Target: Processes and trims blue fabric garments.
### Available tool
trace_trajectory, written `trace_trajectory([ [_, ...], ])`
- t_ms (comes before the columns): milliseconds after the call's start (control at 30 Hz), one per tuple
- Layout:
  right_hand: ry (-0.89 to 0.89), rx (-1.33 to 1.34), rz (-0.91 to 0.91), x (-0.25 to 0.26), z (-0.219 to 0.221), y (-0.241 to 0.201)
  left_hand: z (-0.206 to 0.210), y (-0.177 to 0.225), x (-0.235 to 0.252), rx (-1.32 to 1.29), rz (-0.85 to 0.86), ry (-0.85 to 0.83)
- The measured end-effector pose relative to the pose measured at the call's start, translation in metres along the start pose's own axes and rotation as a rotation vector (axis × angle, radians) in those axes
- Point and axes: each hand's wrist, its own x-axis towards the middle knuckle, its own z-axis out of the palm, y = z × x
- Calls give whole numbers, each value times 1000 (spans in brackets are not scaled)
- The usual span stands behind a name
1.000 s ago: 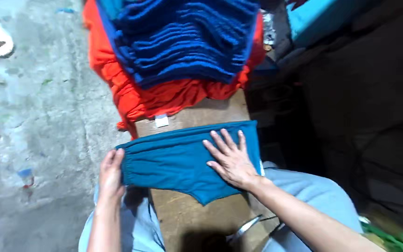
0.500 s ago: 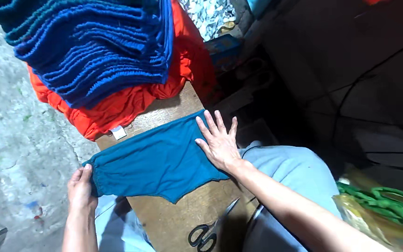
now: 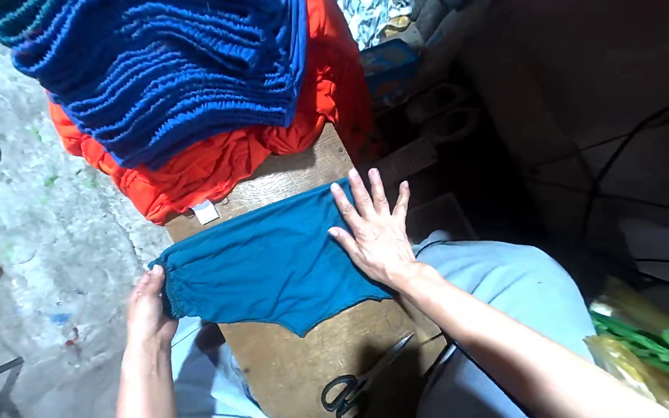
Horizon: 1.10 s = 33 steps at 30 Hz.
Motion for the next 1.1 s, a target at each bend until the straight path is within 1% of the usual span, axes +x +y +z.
trace_trajectory([
  [100, -30, -11, -45, 3, 9, -7, -2, -1, 1, -28, -17, -22],
  [300, -69, -54, -46, 4, 8, 6, -6, -5, 8, -42, -9, -89],
  [700, -61, -27, -39, 4, 12, 10, 0, -6, 12, -39, -5, -81],
  [867, -48, -39, -52, 5, 10, 12, -2, -8, 15, -38, 4, -85],
  [1000, -70, -42, -34, 6, 5, 19, -2, -8, 13, -63, -2, -93],
  [1100, -49, -50, -23, 6, 2, 14, 1, -4, 11, -87, -13, -94],
])
